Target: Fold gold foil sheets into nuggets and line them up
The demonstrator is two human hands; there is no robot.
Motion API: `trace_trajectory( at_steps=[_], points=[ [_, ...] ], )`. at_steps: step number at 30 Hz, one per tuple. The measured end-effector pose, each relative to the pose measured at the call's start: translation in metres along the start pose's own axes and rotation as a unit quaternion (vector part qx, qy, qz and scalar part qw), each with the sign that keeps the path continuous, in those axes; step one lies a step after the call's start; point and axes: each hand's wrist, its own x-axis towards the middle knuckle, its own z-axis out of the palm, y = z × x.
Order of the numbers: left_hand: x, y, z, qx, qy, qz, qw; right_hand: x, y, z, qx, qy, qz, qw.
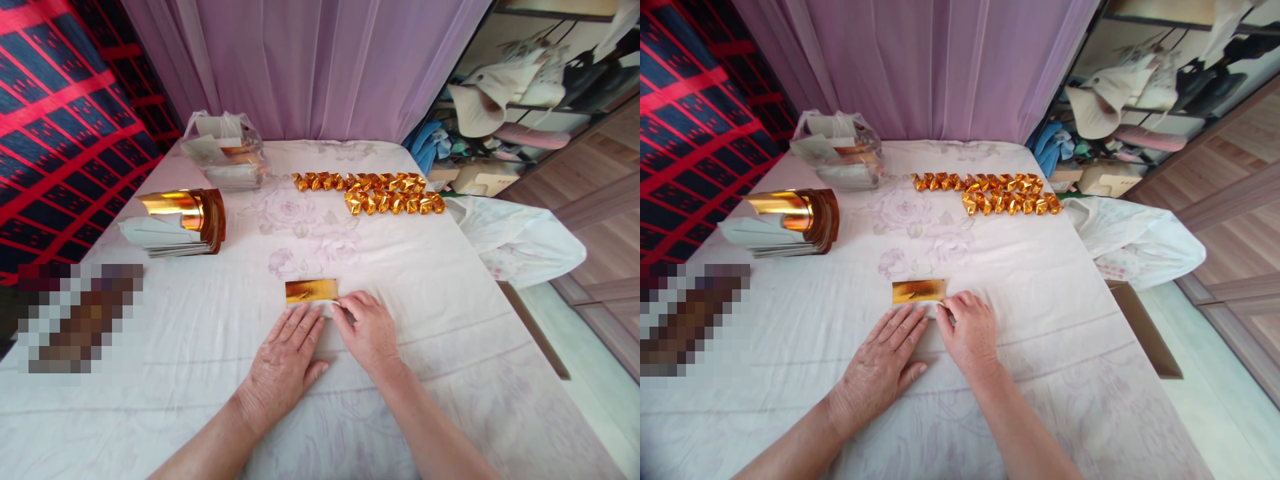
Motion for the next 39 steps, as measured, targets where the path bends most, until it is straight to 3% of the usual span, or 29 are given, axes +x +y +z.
trace_trajectory(
  at_steps=[8,39],
  points=[
    [-0.0021,0.0007,0.0034,-0.038,-0.010,-0.017,0.999,0.0001,0.0000,0.0007,-0.010,0.010,-0.004,1.000],
    [-0.0011,0.0013,0.0047,-0.033,-0.017,-0.027,0.999,0.0007,0.0003,0.0054,-0.044,0.034,-0.003,0.998]
  ],
)
